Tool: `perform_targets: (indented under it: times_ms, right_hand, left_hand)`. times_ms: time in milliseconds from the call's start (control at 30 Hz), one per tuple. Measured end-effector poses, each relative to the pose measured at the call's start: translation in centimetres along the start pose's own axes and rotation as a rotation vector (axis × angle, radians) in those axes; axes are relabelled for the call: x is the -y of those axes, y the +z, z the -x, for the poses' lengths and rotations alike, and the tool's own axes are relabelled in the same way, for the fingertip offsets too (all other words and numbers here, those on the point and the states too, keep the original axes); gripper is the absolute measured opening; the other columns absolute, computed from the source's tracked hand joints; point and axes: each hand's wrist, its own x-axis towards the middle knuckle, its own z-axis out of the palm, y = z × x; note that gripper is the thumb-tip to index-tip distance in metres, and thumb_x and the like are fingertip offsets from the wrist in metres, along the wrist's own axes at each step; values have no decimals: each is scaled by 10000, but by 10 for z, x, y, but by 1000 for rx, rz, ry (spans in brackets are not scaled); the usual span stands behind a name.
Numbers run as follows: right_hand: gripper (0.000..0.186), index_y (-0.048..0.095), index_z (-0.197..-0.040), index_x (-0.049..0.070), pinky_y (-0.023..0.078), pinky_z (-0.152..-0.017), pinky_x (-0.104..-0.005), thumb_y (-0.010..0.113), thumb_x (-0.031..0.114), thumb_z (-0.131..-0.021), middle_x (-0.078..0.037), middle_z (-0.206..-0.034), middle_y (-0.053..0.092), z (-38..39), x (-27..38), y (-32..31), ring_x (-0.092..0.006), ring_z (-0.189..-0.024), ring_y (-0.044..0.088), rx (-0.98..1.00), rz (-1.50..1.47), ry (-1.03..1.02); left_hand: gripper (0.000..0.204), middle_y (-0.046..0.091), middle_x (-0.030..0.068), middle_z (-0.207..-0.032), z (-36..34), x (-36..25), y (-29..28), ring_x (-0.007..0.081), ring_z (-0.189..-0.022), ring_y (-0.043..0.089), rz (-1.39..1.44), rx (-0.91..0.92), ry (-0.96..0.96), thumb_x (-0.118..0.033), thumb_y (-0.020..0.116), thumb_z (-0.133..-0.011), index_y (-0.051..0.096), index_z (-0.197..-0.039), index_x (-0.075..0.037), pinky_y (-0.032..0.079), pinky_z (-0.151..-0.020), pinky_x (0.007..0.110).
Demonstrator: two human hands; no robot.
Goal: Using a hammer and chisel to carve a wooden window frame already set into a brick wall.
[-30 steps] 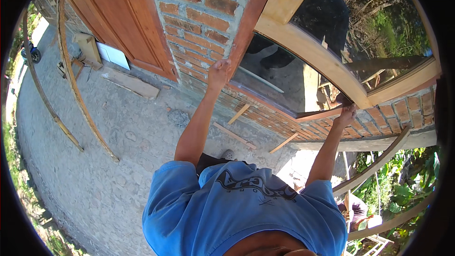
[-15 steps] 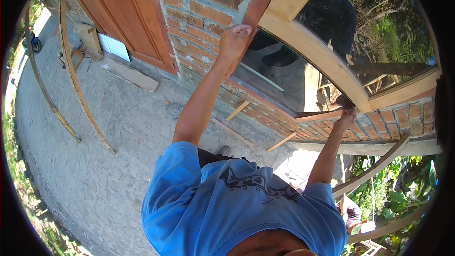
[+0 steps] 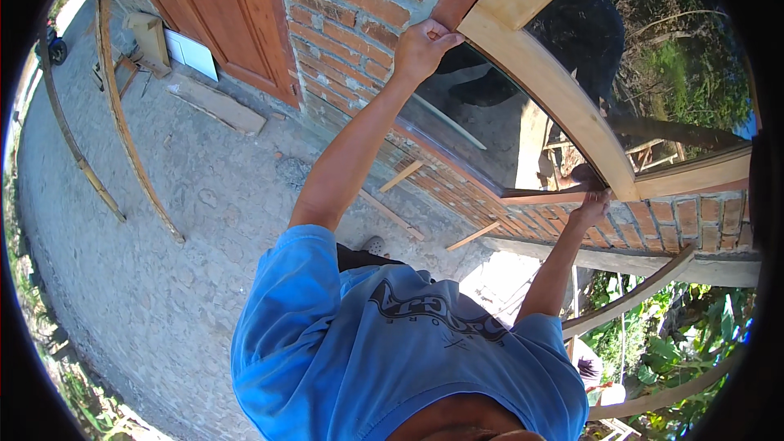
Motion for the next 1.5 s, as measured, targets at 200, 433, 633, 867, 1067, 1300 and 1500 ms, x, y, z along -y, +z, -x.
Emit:
perform_targets:
  times_ms: [200,433,633,867,1067,1300,1500]
  right_hand:
    - [228,537,-932,47,443,-643,-272,645,246,-960,9,-759,543,9,10,6,-96,-682,499,22,-78,-28]
    - [263,577,-998,32,494,-779,-291,665,272,-937,-49,-919,607,4,9,-6,-130,-839,573,52,-100,24]
    - [250,629,-920,-34,564,-789,-298,668,212,-938,-81,-846,630,6,25,-11,-164,-807,635,171,-45,83]
    - [300,673,-1085,-84,531,-878,-298,647,171,-929,-89,-995,678,2,1,-30,-156,-919,639,197,-211,107]
    - [243,718,-1039,-16,494,-706,-264,670,180,-904,-82,-872,709,6,-5,-18,-123,-760,634,76,-124,-130]
    - [352,632,-1180,-35,523,-812,-318,651,211,-929,-174,-1031,689,79,-44,-58,-213,-932,681,64,-4,-21]
    - [309,682,-1044,23,497,-835,-467,634,285,-889,-239,-1025,667,356,-260,-199,-418,-972,634,401,676,424]
  left_hand:
    - [310,671,57,-699,-2,15,12,135,-628,592,97,-45,-22,-285,824,-766,677,-781,-13,471,-603,306]
    - [247,674,24,-789,-10,21,11,77,-717,582,267,12,-87,-194,819,-795,672,-854,-5,458,-648,222]
    - [207,637,-5,-829,-2,12,-4,76,-758,594,233,9,-243,-226,769,-854,670,-962,-80,481,-716,223]
    - [186,626,-28,-888,3,-10,10,73,-824,583,152,43,-266,-224,751,-874,635,-975,-120,495,-766,284]
    - [198,597,-41,-833,4,-18,14,74,-799,572,129,43,-242,-258,720,-907,615,-1002,-119,511,-768,283]
    - [182,548,-38,-791,16,-11,18,39,-718,517,71,-31,-186,-268,666,-948,599,-993,-105,487,-669,221]
    - [165,516,-52,-781,12,-6,18,54,-726,500,168,-33,-147,-268,681,-930,583,-944,-137,456,-724,255]
